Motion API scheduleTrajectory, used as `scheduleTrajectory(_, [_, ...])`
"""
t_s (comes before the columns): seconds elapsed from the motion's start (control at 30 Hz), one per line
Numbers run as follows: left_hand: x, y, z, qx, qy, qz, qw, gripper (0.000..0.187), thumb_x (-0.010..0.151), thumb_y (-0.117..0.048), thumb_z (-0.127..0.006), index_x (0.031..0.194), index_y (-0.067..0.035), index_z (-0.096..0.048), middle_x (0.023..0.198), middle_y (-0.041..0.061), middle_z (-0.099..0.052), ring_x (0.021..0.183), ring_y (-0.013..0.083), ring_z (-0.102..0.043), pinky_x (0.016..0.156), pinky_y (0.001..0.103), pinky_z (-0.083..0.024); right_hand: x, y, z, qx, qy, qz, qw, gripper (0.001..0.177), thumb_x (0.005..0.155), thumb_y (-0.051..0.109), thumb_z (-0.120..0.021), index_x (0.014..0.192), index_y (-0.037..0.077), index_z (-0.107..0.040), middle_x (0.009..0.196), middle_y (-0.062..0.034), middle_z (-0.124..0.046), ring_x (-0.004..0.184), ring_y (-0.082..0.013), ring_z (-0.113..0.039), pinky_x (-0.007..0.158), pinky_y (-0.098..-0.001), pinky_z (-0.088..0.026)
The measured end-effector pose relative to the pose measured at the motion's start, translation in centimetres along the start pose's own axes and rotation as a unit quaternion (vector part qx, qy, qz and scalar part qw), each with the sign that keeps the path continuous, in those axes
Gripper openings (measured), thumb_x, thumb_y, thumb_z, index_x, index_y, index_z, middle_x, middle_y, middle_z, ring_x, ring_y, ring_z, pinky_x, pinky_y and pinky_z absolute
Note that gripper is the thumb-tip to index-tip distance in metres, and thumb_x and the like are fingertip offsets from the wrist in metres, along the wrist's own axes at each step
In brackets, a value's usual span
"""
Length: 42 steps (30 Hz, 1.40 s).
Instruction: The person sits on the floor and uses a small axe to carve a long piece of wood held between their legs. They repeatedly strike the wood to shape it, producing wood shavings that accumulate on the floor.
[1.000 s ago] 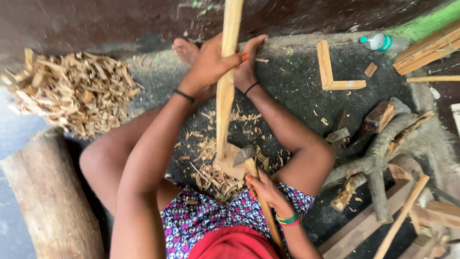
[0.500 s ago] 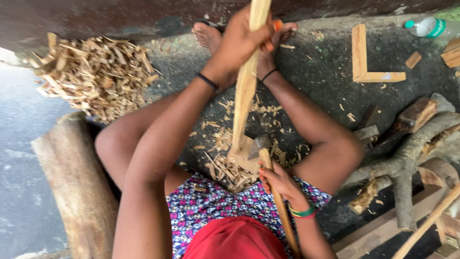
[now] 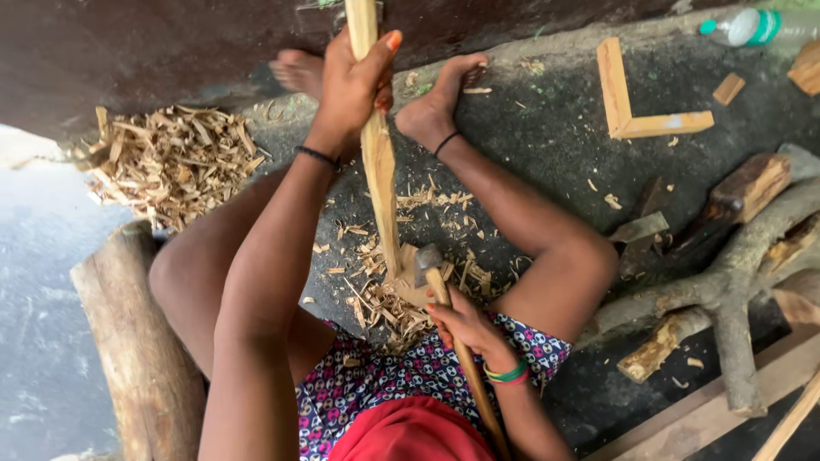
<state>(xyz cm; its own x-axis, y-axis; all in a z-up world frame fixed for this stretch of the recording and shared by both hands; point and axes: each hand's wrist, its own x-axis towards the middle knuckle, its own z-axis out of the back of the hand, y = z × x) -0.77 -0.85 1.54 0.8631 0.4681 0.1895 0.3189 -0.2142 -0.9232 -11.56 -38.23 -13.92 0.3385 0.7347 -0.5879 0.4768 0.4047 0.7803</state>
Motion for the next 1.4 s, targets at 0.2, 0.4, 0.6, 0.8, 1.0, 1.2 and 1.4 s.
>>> scheduleTrajectory(0.2, [0.8,0.7,-0.8,0.049,0.031,-0.014,0.998,0.019,0.105,-0.014,-0.063,0.095,-0.003,-0.051,0.06,0.001,-0.051,0.043,0.0108,-0.05,0.04,0.029,-0.042,-0.2,0.9,-0.4,0.034,-0.012,-0.049,0.998,0.036,0.102,0.025,-0.055,0.134,0.009,-0.05,0.073,-0.0018,-0.053,0.044,-0.0078,-0.048,0.037,-0.0238,-0.041])
scheduleTrajectory(0.4, [2.0,2.9,0.6,0.063,0.033,-0.024,0.997,0.01,0.102,-0.008,-0.06,0.101,0.002,-0.058,0.066,0.006,-0.06,0.048,0.0137,-0.059,0.044,0.031,-0.05,1.1,2.7,-0.7,0.096,-0.043,-0.056,0.993,0.036,0.104,0.028,-0.051,0.134,0.007,-0.053,0.077,-0.003,-0.056,0.047,-0.0085,-0.05,0.04,-0.0233,-0.043])
scheduleTrajectory(0.6, [1.9,2.8,-0.3,0.017,0.054,-0.031,0.998,0.018,0.098,-0.009,-0.06,0.111,0.002,-0.057,0.08,0.008,-0.069,0.051,0.0119,-0.062,0.045,0.028,-0.05,1.0,3.2,0.1,0.11,-0.048,-0.076,0.99,0.036,0.101,0.023,-0.054,0.133,0.006,-0.053,0.08,-0.0029,-0.056,0.048,-0.0092,-0.049,0.04,-0.0253,-0.042])
scheduleTrajectory(0.8, [1.4,0.8,-1.4,0.12,0.048,-0.055,0.99,0.019,0.101,-0.017,-0.067,0.103,0.001,-0.061,0.067,0.008,-0.069,0.048,0.0121,-0.069,0.047,0.028,-0.054,-1.7,8.7,-1.7,0.197,-0.066,-0.058,0.977,0.042,0.098,0.022,-0.055,0.135,0.003,-0.054,0.075,-0.0048,-0.053,0.04,-0.0098,-0.045,0.034,-0.0256,-0.038])
scheduleTrajectory(1.0, [0.8,-0.6,-2.6,0.115,-0.007,-0.084,0.99,0.031,0.096,-0.018,-0.065,0.118,0.002,-0.06,0.066,0.006,-0.07,0.046,0.0139,-0.07,0.043,0.03,-0.057,-6.6,20.6,-2.1,0.235,0.059,0.143,0.959,0.06,0.101,0.035,-0.059,0.147,0.0,-0.044,0.077,-0.0037,-0.047,0.046,-0.0124,-0.045,0.044,-0.0276,-0.042])
scheduleTrajectory(1.2, [1.0,1.0,-2.6,0.187,-0.031,-0.099,0.977,0.035,0.099,-0.025,-0.066,0.123,0.0,-0.06,0.067,0.009,-0.073,0.05,0.0159,-0.075,0.048,0.031,-0.06,-5.5,18.7,-1.0,0.249,0.083,0.152,0.953,0.056,0.105,0.034,-0.059,0.145,-0.003,-0.046,0.073,-0.0031,-0.045,0.046,-0.0117,-0.043,0.042,-0.0287,-0.041])
scheduleTrajectory(1.4, [1.4,0.4,-3.0,0.228,-0.056,-0.086,0.968,0.034,0.096,-0.025,-0.07,0.118,0.0,-0.062,0.07,0.013,-0.075,0.05,0.0184,-0.074,0.051,0.033,-0.059,1.3,12.9,-0.7,0.245,0.026,0.05,0.968,0.053,0.1,0.038,-0.056,0.139,0.003,-0.047,0.075,-0.0045,-0.049,0.041,-0.0127,-0.044,0.037,-0.0282,-0.039])
